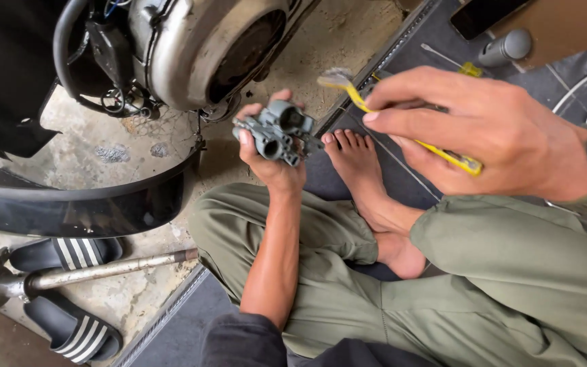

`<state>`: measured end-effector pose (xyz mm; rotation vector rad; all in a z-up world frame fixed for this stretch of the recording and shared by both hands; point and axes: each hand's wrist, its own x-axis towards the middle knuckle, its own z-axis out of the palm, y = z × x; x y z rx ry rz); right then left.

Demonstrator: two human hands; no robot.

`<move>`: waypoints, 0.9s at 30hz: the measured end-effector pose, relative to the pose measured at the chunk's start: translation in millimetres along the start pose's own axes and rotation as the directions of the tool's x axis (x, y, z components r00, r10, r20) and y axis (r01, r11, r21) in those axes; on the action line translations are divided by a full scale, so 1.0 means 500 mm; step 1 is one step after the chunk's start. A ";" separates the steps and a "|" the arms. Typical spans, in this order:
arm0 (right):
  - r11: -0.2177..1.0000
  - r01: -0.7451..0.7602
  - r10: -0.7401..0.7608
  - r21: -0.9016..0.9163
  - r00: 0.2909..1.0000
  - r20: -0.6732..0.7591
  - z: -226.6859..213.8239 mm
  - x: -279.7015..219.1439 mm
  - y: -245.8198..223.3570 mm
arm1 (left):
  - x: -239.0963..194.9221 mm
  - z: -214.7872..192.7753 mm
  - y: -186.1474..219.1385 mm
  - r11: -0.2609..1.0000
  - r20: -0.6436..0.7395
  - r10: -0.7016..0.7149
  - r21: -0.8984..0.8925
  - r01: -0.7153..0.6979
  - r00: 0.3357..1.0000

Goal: The person sits on the floor and cleans a motorcycle carburetor using a small brush. They scrub the exterior and interior surfaces of the carburetor, then place it down and pick up a spark plug to clean it with the same brush.

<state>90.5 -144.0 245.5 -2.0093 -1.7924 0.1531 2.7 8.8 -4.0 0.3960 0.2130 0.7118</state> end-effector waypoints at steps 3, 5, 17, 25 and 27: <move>1.000 -0.028 0.027 0.011 0.998 0.048 0.007 -0.010 0.000 | -0.027 0.016 -0.001 0.996 0.014 -0.088 -0.019 0.088 0.996; 0.999 -0.035 0.035 0.023 0.999 0.040 0.017 -0.024 0.011 | -0.032 0.022 -0.013 0.983 -0.039 -0.156 -0.105 0.151 0.987; 0.995 -0.096 0.096 0.004 0.994 0.046 0.030 -0.025 -0.002 | -0.059 0.043 -0.030 0.850 -0.117 -0.456 -0.353 0.392 0.882; 0.993 -0.116 0.114 0.012 0.989 0.099 0.072 -0.017 0.002 | -0.084 0.070 -0.033 0.901 -0.009 -0.379 -0.230 0.367 0.926; 0.994 -0.097 0.092 0.053 0.992 0.084 0.080 -0.019 0.005 | -0.092 0.068 -0.040 0.952 0.015 -0.253 -0.174 0.252 0.967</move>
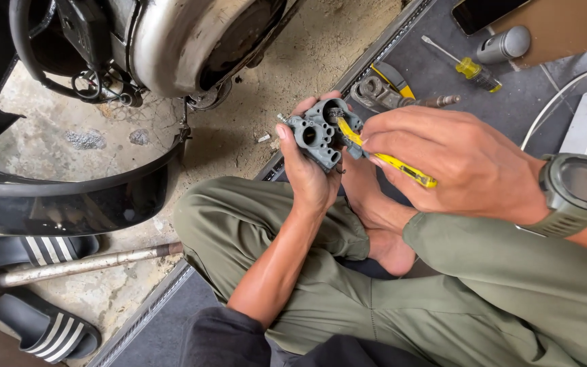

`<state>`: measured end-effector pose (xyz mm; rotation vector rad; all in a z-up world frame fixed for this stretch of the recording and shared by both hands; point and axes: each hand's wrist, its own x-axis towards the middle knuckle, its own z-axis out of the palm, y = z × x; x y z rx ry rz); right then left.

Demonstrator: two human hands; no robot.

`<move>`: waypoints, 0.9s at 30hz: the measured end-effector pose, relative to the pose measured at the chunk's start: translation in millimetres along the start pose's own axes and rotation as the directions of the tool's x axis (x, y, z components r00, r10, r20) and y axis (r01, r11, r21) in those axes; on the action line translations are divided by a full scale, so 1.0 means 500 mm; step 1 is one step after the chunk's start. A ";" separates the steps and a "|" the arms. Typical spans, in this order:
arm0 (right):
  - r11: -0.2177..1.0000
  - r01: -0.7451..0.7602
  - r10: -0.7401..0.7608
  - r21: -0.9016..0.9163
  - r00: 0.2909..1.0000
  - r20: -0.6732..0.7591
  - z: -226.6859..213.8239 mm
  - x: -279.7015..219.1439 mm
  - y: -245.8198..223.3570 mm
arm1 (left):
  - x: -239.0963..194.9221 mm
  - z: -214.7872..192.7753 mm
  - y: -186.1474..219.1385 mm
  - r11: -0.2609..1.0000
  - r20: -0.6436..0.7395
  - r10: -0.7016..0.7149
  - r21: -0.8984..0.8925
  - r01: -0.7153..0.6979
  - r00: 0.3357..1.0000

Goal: The person sits on the floor and cleans a motorcycle carburetor using a small brush. They scrub the exterior and interior surfaces of the carburetor, then place it down and pick up a spark plug to clean it with the same brush.

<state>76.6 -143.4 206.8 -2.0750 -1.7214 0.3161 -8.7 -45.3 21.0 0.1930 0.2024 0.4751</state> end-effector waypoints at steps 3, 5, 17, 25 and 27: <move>0.998 0.027 -0.028 -0.064 0.999 -0.029 -0.001 0.004 0.005 | -0.003 -0.001 -0.007 0.994 0.000 0.038 0.099 -0.037 0.999; 0.987 0.066 -0.071 -0.144 0.997 -0.032 -0.014 0.002 0.003 | 0.001 -0.005 -0.014 0.998 -0.019 0.010 0.058 -0.009 1.000; 0.975 0.125 -0.140 -0.181 0.988 -0.071 -0.051 0.010 -0.011 | 0.014 -0.003 0.023 0.942 -0.121 -0.302 -0.190 0.277 0.946; 0.978 0.091 -0.095 -0.187 0.995 -0.012 -0.019 -0.001 0.008 | 0.002 -0.024 -0.014 0.997 -0.058 -0.069 0.026 0.070 0.996; 0.922 0.153 -0.166 -0.356 0.986 -0.007 -0.050 0.003 -0.007 | 0.006 -0.031 -0.025 0.997 -0.072 0.038 0.066 -0.033 0.997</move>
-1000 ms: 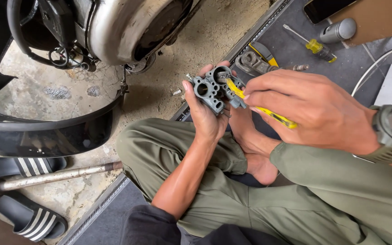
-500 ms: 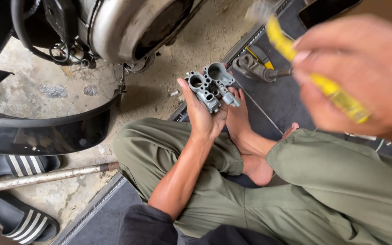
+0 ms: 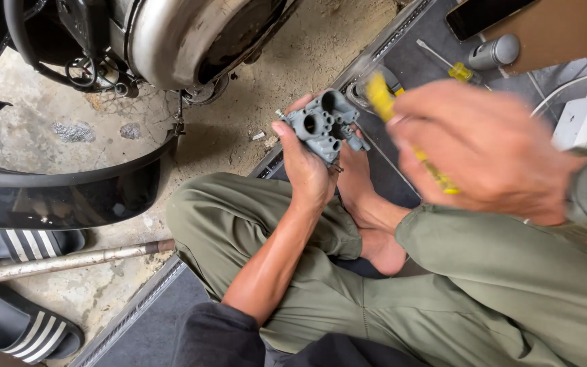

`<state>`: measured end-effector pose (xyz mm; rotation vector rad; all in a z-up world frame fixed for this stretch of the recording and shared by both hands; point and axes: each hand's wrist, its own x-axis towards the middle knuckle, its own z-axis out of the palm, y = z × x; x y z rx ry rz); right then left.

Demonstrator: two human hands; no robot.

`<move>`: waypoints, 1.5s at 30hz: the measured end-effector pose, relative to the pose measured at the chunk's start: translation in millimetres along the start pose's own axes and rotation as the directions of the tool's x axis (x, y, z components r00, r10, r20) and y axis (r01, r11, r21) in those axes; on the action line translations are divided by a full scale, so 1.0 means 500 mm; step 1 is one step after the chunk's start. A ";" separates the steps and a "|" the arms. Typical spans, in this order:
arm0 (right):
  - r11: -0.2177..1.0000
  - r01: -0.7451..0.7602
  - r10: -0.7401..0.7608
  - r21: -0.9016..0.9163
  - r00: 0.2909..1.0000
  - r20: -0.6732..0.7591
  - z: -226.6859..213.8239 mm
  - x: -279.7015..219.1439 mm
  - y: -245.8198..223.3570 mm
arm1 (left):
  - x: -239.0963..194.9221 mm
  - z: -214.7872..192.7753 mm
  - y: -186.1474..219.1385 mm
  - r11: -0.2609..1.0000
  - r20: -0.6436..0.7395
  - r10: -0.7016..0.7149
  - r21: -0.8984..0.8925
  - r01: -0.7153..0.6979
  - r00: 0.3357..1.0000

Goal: The person sits on the floor and cleans a motorcycle carburetor using a small brush. They scrub the exterior and interior surfaces of the carburetor, then place it down and pick up a spark plug to clean it with the same brush.

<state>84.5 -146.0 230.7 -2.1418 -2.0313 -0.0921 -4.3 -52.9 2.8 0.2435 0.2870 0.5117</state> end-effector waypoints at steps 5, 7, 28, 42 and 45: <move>0.993 -0.102 0.107 0.067 0.990 -0.087 -0.046 0.006 0.003 | 0.004 0.010 0.026 0.999 0.005 0.041 0.034 -0.042 0.999; 0.979 -0.138 0.155 0.148 0.982 -0.112 -0.026 0.015 -0.015 | 0.002 0.019 0.033 0.999 0.027 0.041 0.022 -0.041 0.999; 0.981 0.031 -0.022 0.194 0.999 -0.049 -0.029 0.000 0.006 | 0.005 0.017 0.038 0.867 0.107 -0.384 -0.299 0.398 0.917; 0.878 -0.465 0.392 0.111 0.833 0.391 -0.065 -0.002 -0.005 | 0.024 -0.004 0.050 0.833 0.221 -0.438 -0.265 0.486 0.871; 0.988 0.003 -0.017 0.157 0.996 0.089 -0.123 0.001 0.009 | 0.024 -0.004 0.057 0.786 0.286 -0.480 -0.278 0.551 0.829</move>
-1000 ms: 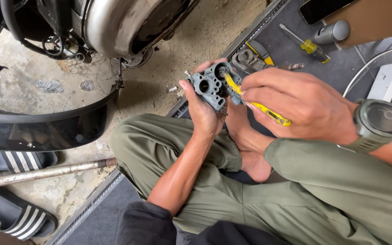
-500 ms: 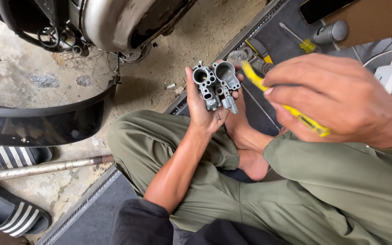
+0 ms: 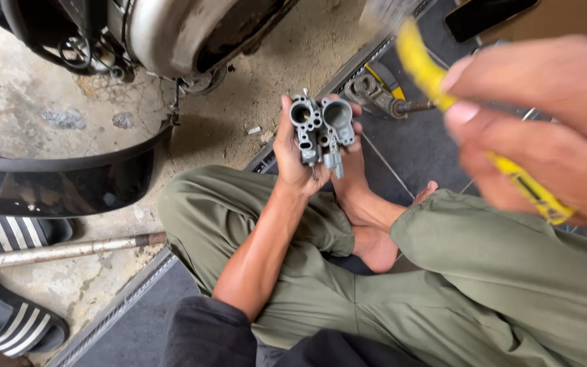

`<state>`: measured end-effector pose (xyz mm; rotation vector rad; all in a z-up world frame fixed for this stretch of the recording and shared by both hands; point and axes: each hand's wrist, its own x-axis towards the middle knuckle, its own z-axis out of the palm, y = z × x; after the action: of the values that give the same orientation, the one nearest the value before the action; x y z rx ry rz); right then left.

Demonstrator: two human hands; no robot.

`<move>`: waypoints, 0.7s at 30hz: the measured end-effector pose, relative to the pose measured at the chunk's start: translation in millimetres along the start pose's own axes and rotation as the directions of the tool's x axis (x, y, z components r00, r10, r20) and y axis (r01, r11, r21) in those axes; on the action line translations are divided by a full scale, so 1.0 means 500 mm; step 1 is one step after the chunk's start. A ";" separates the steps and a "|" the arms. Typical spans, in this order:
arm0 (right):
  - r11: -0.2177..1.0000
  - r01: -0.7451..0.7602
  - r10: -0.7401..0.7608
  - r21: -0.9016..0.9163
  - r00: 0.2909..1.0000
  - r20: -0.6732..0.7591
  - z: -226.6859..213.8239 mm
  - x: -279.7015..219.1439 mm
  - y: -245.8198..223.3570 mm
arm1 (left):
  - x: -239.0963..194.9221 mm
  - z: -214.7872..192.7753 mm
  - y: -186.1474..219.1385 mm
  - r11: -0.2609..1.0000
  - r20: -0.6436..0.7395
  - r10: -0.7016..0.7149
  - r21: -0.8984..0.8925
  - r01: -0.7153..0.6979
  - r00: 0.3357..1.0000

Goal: The person sits on the floor and cleans a motorcycle carburetor using a small brush. They scrub the exterior and interior surfaces of the carburetor, then place it down and pick up a spark plug to clean it with the same brush.

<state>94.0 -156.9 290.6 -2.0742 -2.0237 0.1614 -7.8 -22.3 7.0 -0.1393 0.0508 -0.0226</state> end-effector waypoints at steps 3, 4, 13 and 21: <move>0.990 0.140 -0.140 0.004 0.990 0.023 0.051 0.017 0.002 | 0.000 0.003 -0.002 0.999 -0.047 -0.034 -0.025 0.033 0.998; 0.990 0.143 -0.143 0.011 0.989 0.024 0.065 0.014 0.005 | -0.002 0.005 -0.001 0.999 -0.053 -0.030 -0.027 0.028 0.998; 0.986 0.147 -0.154 0.074 0.982 0.113 0.128 0.012 0.004 | -0.005 0.014 0.002 0.996 -0.050 -0.073 0.038 0.075 0.996; 0.968 0.250 -0.250 -0.002 0.968 -0.009 0.032 0.036 0.001 | -0.002 -0.005 0.015 0.989 0.042 -0.147 0.022 0.146 0.988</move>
<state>91.4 -137.3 276.6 -1.7944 -2.2562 0.1045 -8.6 -15.0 3.7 -0.1245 -0.0028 -0.1669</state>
